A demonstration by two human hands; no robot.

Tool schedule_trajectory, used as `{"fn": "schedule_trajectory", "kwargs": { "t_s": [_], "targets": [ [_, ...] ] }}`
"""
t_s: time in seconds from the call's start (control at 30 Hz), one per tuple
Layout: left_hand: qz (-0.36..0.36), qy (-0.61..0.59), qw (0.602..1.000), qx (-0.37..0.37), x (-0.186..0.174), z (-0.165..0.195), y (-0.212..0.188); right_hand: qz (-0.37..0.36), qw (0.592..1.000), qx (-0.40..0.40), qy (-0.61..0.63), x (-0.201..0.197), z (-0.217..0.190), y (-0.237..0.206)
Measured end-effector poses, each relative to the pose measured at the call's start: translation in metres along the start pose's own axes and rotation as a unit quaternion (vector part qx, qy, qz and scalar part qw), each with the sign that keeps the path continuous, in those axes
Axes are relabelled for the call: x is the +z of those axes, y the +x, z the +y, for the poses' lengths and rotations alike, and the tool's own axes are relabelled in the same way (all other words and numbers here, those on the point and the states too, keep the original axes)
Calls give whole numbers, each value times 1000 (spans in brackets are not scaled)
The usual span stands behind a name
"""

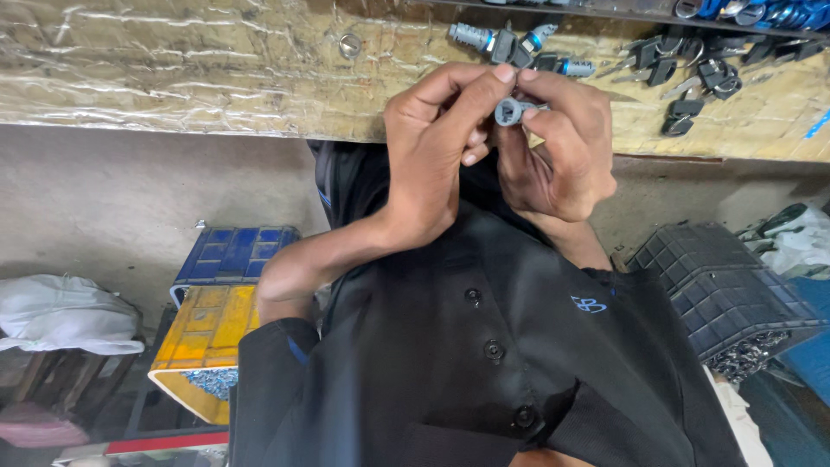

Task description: The person sits at a workbench and assembles small lock components by hand. They pick gray cylindrical lock bodies from a tray, press blue circular discs and small black key parts onto them, and place the assembled units on the bench, repeating the cycle with new parts.

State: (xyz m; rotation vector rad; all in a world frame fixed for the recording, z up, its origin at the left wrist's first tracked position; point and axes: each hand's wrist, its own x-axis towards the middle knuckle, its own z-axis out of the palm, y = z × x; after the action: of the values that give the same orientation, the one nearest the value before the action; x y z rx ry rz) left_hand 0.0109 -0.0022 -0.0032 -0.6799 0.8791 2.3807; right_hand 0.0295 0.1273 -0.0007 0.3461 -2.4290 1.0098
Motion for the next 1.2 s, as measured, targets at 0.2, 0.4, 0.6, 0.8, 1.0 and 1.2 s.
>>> {"fn": "schedule_trajectory", "kwargs": {
  "t_s": [0.2, 0.4, 0.6, 0.8, 1.0, 1.2],
  "targets": [
    [-26, 49, 998, -10, -5, 9, 4, 3, 998, 47, 43, -3, 2, -2],
    [-135, 180, 974, 10, -17, 33, 16, 19, 992, 65, 107, -7, 10, 0],
    [-201, 301, 931, 50, -26, 48, 22, -35, 977, 100, 184, -16, 15, 2],
    [-197, 257, 946, 27, -26, 43, 17, 8, 938, 199, 282, -17, 22, 2],
    [-234, 204, 950, 13, -23, 44, 16, -61, 921, 248, 293, -22, 22, 2],
    [-206, 244, 948, -17, -21, 57, 17, -75, 918, 265, 285, -22, 18, 1]
  ]
}}
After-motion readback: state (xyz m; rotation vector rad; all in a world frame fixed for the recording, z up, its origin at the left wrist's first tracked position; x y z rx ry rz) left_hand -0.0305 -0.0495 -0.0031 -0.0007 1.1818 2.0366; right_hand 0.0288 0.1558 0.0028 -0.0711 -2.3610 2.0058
